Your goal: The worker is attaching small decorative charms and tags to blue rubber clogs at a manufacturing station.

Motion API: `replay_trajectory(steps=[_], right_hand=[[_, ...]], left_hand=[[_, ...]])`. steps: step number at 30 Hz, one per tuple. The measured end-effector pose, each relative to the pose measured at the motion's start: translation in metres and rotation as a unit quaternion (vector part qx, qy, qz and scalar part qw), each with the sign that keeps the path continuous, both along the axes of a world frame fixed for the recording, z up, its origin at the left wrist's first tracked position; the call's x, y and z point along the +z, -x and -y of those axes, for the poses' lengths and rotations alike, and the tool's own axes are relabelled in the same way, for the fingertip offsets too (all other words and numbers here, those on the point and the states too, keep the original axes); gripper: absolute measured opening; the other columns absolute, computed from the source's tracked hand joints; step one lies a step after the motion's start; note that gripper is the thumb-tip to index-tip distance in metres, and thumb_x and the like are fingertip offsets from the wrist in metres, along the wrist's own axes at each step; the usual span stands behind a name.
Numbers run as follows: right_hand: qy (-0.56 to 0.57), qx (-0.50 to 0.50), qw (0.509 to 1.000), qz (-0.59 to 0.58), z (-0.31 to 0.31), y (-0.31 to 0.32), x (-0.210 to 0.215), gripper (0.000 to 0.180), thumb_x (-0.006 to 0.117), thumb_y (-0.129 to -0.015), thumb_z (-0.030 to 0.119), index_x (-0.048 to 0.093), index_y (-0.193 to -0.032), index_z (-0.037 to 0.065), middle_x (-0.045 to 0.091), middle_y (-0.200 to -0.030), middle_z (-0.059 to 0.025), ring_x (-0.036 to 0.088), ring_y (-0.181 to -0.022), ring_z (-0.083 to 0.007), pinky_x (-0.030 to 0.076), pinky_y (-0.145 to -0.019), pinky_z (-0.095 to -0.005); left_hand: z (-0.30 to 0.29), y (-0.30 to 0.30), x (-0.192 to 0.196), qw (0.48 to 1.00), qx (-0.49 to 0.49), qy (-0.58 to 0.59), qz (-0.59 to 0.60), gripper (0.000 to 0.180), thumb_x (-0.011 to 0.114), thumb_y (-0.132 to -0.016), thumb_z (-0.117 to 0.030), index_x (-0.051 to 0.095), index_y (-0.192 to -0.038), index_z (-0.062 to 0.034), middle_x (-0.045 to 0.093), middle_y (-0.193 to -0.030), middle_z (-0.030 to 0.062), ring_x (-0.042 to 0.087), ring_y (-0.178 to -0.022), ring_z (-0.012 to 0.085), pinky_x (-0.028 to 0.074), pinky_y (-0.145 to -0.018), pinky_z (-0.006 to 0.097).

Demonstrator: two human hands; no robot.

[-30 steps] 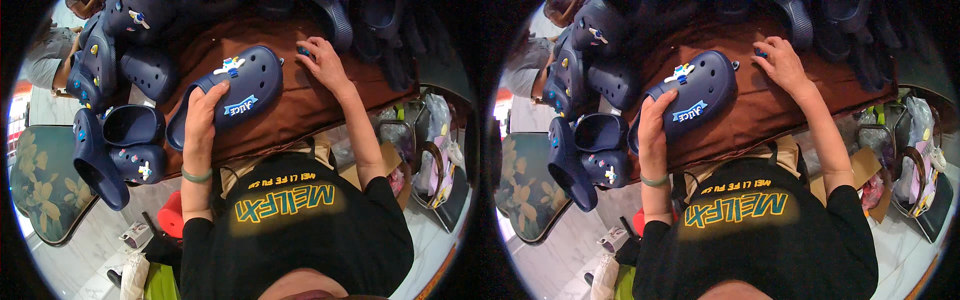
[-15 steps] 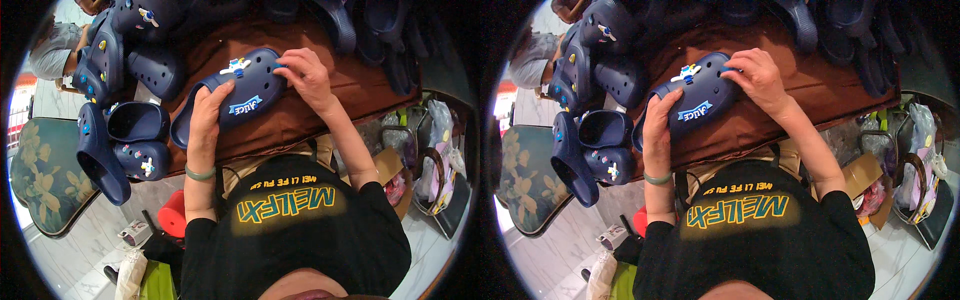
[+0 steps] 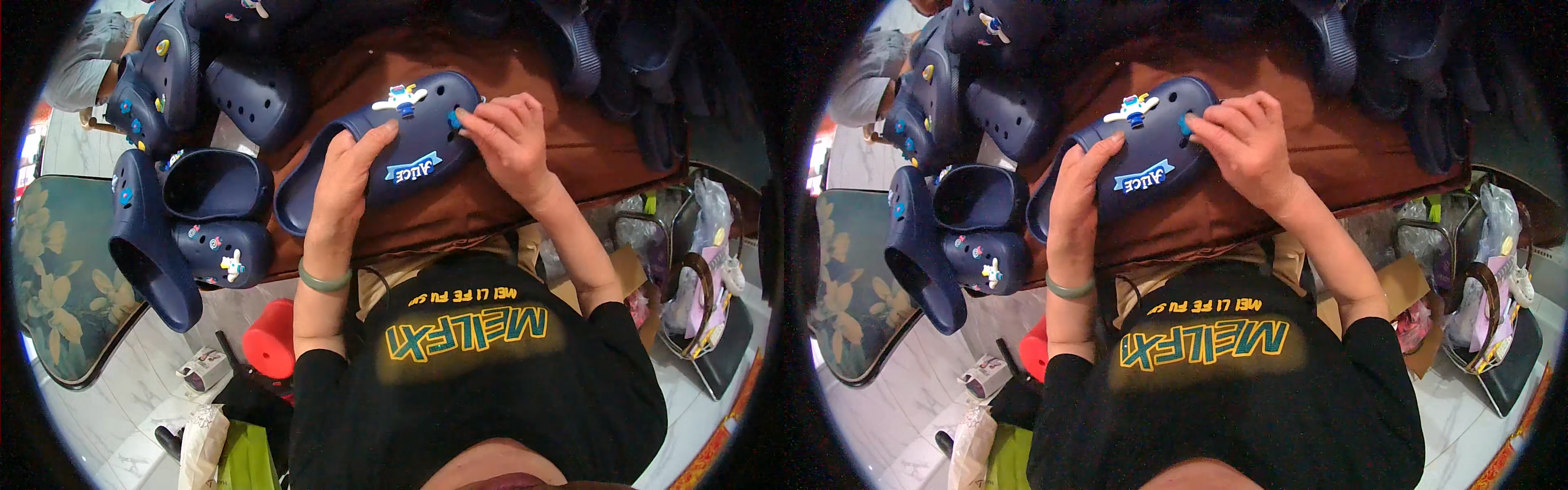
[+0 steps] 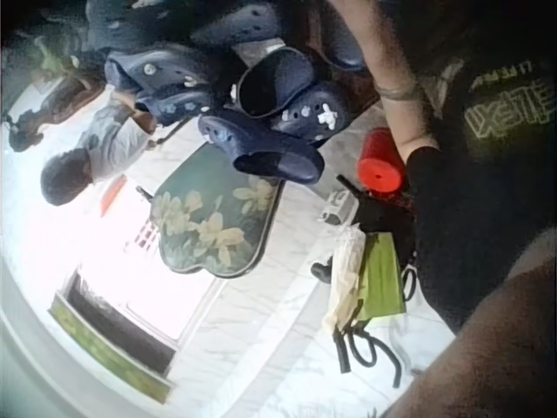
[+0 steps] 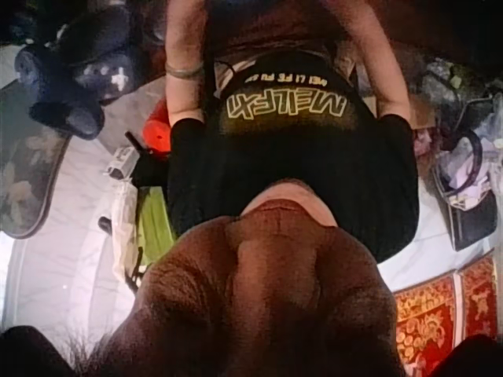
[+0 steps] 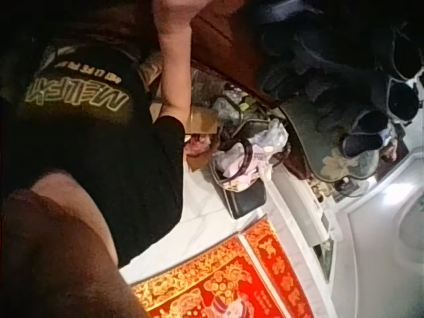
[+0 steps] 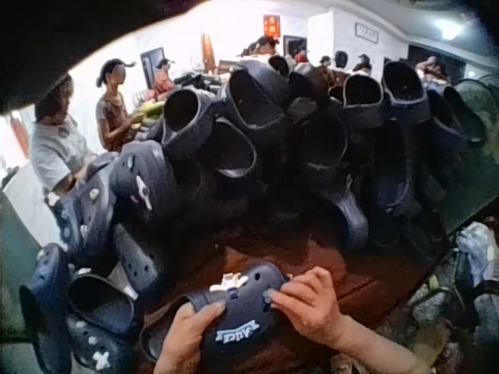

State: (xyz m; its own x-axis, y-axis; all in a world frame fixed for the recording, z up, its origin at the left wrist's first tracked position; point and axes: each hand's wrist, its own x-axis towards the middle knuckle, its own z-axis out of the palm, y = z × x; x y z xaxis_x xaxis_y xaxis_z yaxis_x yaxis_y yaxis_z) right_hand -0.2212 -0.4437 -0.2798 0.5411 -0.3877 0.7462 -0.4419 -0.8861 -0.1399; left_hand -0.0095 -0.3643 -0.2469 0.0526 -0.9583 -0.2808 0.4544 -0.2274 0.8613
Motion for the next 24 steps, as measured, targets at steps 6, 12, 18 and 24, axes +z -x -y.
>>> replay_trajectory(steps=[6, 12, 18, 24], right_hand=[[-0.002, -0.013, 0.999, -0.037, -0.03, 0.002, 0.001, 0.033, 0.07, -0.07, 0.011, 0.068, -0.103, 0.011, 0.059, -0.094, 0.0003, 0.054, -0.088, -0.0183, 0.038, -0.086, -0.0398], [-0.001, -0.048, 0.984, -0.169, -0.041, -0.001, 0.017, 0.033, 0.061, -0.074, 0.012, 0.066, -0.106, 0.004, 0.056, -0.093, -0.0021, 0.052, -0.095, -0.0185, 0.035, -0.093, -0.0447], [-0.053, -0.029, 0.985, -0.16, -0.033, -0.001, 0.022, 0.021, 0.059, -0.071, 0.012, 0.061, -0.092, 0.006, 0.054, -0.084, -0.0046, 0.054, -0.083, -0.022, 0.038, -0.086, -0.0457], [-0.057, -0.003, 0.998, -0.035, -0.039, -0.012, 0.014, 0.022, 0.067, -0.075, 0.021, 0.063, -0.091, 0.006, 0.053, -0.079, -0.0027, 0.052, -0.086, -0.0207, 0.036, -0.091, -0.0454]], left_hand=[[-0.007, -0.001, -0.014, 0.999, 0.006, 0.028, 0.03, 0.025, 0.055, -0.091, -0.017, 0.063, -0.108, 0.0001, 0.066, -0.103, 0.0062, 0.062, -0.093, 0.0122, 0.047, -0.085, 0.026], [-0.011, 0.007, 0.007, 1.0, -0.008, 0.001, 0.019, 0.026, 0.058, -0.089, -0.016, 0.063, -0.109, -0.0002, 0.065, -0.104, 0.0058, 0.06, -0.098, 0.0135, 0.045, -0.091, 0.029], [-0.02, 0.0, -0.014, 0.876, -0.046, 0.238, 0.417, 0.029, 0.049, -0.089, -0.01, 0.065, -0.111, -0.0015, 0.061, -0.113, 0.0111, 0.055, -0.109, 0.0229, 0.039, -0.099, 0.033], [-0.033, 0.019, 0.018, 0.986, 0.046, 0.017, 0.162, 0.033, 0.055, -0.088, -0.016, 0.059, -0.115, 0.0029, 0.057, -0.111, 0.0106, 0.054, -0.107, 0.0212, 0.041, -0.096, 0.032]])
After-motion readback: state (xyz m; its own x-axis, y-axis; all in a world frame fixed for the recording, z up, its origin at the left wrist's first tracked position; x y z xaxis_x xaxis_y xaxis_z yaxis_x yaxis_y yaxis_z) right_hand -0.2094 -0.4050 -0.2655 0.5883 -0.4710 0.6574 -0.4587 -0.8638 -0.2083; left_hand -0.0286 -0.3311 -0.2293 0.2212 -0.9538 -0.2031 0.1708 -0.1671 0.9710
